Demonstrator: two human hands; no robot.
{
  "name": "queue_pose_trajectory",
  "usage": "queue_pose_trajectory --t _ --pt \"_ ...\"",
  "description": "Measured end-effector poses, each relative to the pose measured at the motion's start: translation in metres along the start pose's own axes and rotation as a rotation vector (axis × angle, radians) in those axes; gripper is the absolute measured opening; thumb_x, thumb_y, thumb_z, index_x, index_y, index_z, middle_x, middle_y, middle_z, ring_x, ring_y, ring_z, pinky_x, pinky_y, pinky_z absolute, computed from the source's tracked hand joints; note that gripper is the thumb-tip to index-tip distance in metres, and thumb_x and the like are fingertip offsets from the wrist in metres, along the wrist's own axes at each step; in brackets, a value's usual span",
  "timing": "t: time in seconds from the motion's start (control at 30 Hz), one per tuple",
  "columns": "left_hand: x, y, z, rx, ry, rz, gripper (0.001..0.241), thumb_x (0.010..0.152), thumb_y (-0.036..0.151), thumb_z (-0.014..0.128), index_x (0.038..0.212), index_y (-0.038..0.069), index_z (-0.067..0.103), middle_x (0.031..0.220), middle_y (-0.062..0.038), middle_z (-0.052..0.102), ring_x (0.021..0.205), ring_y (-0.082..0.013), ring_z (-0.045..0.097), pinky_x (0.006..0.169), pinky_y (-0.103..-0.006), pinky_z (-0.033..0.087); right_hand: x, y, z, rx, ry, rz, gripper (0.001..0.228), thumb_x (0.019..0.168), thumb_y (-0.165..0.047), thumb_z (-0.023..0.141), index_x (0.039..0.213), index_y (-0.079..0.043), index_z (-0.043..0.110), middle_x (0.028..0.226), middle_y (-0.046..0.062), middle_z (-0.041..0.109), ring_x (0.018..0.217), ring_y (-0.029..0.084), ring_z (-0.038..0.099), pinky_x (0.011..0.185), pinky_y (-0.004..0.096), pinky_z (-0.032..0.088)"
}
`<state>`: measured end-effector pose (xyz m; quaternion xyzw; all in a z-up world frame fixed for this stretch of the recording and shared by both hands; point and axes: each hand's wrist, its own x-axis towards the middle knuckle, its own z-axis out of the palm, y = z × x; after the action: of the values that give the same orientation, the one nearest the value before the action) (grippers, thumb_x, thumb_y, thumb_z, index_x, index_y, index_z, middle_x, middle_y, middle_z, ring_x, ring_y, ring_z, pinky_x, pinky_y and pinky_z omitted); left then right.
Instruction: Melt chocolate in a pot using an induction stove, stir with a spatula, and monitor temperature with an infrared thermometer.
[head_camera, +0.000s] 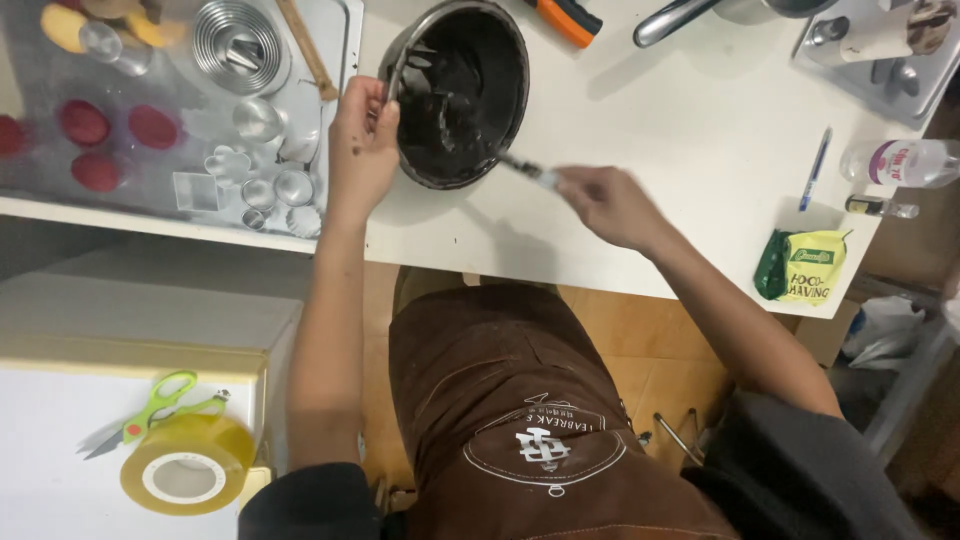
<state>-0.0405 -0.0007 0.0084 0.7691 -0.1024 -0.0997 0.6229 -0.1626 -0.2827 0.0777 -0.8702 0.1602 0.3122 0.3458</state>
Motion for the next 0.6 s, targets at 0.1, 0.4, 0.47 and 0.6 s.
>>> queue_pose_trajectory --t 0.1,0.4,0.47,0.6 --pt "0.007 -0.019 -0.007 0.045 0.002 -0.041 0.015 0.100 -0.004 0.054 0.108 0.008 0.055 0.090 -0.002 0.056 0.076 -0.0127 0.053 0.069 -0.0268 0.045 -0.008 0.000 -0.013 -0.488 0.434 -0.429 0.034 0.095 -0.005 0.070 0.128 -0.007 0.076 0.063 0.007 0.063 0.045 0.013 0.043 0.041 0.026 0.033" --pt "0.011 -0.045 -0.007 -0.118 0.049 -0.130 0.011 0.103 0.000 0.051 0.112 0.007 0.052 0.093 -0.001 0.052 0.079 -0.0090 0.050 0.074 -0.0236 0.045 -0.004 0.049 0.024 -0.934 0.604 -0.456 0.046 0.110 -0.018 0.053 0.152 -0.035 0.058 0.080 0.000 0.051 0.047 0.005 0.030 0.035 0.020 0.023" --pt "0.012 -0.044 -0.006 -0.130 0.056 -0.104 0.011 0.102 -0.001 0.051 0.110 0.006 0.052 0.092 -0.002 0.052 0.079 -0.0096 0.049 0.073 -0.0239 0.044 -0.022 0.034 0.002 -0.975 0.561 -0.458 0.047 0.105 -0.014 0.057 0.148 -0.031 0.062 0.078 0.000 0.051 0.044 0.004 0.029 0.034 0.021 0.022" --pt "0.011 -0.044 0.000 -0.117 0.082 -0.099 0.013 0.100 -0.004 0.054 0.107 0.006 0.053 0.091 -0.001 0.053 0.078 -0.0094 0.051 0.072 -0.0225 0.044 -0.040 0.021 -0.031 -1.064 0.374 -0.409 0.043 0.109 -0.017 0.050 0.149 -0.027 0.062 0.075 0.002 0.053 0.042 0.005 0.029 0.033 0.018 0.024"
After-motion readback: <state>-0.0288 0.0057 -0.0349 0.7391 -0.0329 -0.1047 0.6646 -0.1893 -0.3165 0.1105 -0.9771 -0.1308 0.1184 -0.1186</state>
